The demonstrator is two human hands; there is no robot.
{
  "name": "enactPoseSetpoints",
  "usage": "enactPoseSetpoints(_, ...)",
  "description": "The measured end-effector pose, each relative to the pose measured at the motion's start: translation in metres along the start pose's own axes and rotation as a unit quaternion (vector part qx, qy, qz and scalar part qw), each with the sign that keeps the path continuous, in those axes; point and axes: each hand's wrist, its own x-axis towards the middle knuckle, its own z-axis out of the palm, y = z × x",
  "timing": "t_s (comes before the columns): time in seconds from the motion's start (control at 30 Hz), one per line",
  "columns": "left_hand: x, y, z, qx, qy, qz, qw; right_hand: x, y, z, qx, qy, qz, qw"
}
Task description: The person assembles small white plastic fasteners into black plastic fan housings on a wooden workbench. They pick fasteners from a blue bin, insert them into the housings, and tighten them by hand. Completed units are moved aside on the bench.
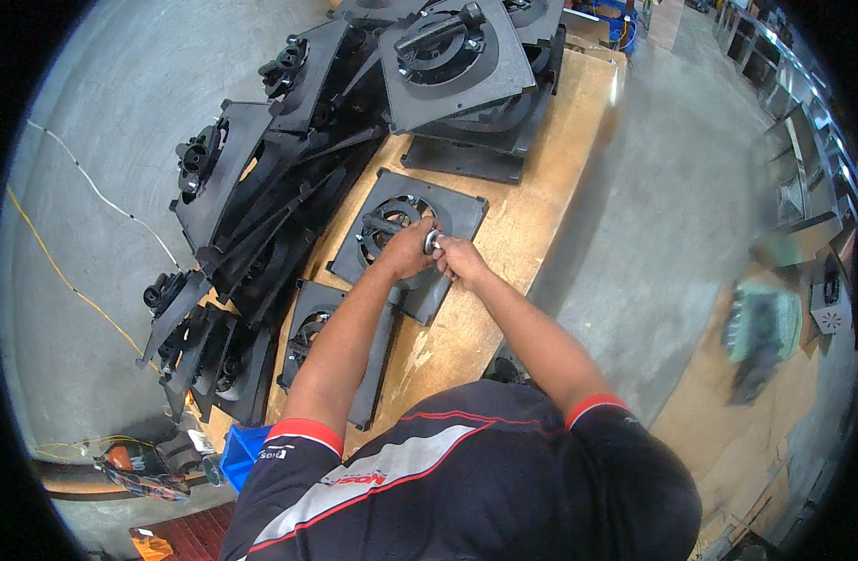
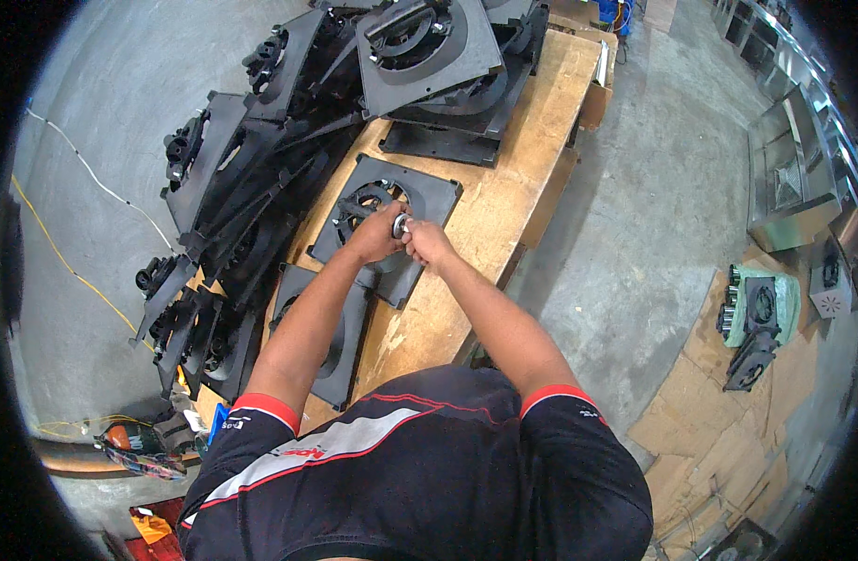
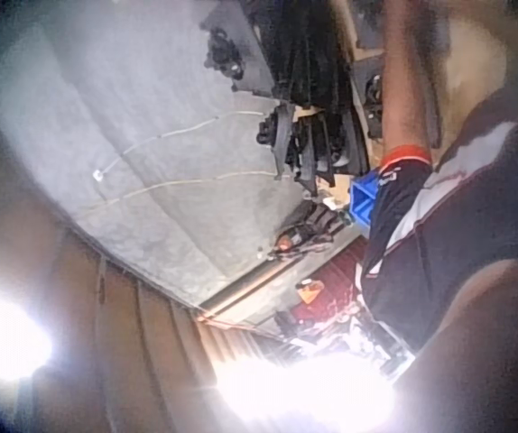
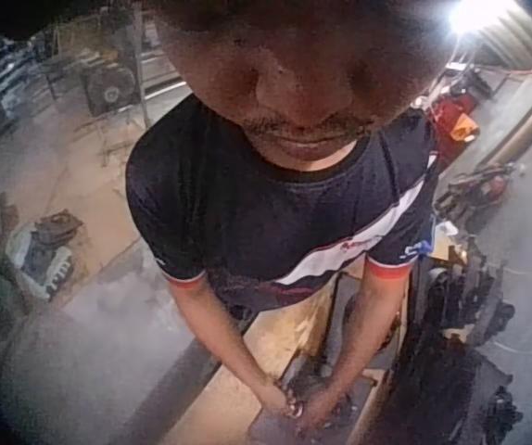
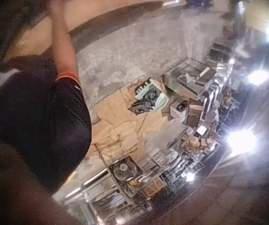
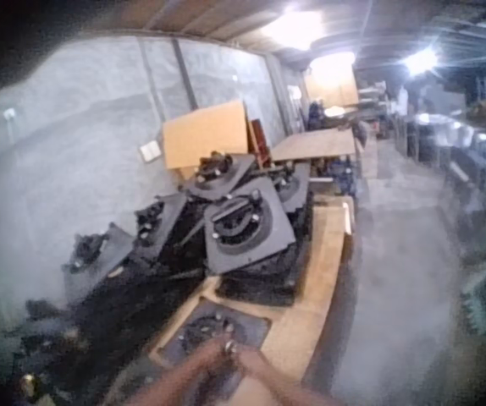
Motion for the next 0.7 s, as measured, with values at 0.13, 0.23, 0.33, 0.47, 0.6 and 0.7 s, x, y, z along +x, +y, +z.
enactPoseSetpoints(0.13, -0.002, -0.010, 0.005, 0.006, 0.019, 0.024, 1.000, -0.011, 0.006, 0.003, -0.316, 0.145, -0.238, 0.907)
enactPoseSetpoints(0.23, 0.000, -0.009, 0.006, 0.004, 0.027, 0.028, 0.999, -0.005, 0.013, 0.007, -0.281, 0.168, -0.277, 0.903)
enactPoseSetpoints(0.33, 0.000, 0.000, 0.002, -0.010, 0.004, -0.010, 1.000, 0.006, 0.001, 0.000, 0.001, 0.006, 0.021, 1.000)
enactPoseSetpoints(0.47, -0.004, -0.011, 0.006, 0.034, 0.036, 0.039, 0.998, 0.000, 0.012, 0.002, -0.297, 0.166, -0.266, 0.902)
enactPoseSetpoints(0.6, 0.000, -0.005, 0.005, 0.016, 0.018, 0.017, 1.000, 0.000, 0.008, 0.001, -0.162, 0.098, -0.164, 0.968)
enactPoseSetpoints(0.7, 0.000, -0.005, 0.004, 0.009, 0.009, 0.008, 1.000, -0.002, 0.000, -0.002, -0.161, 0.064, -0.126, 0.977)
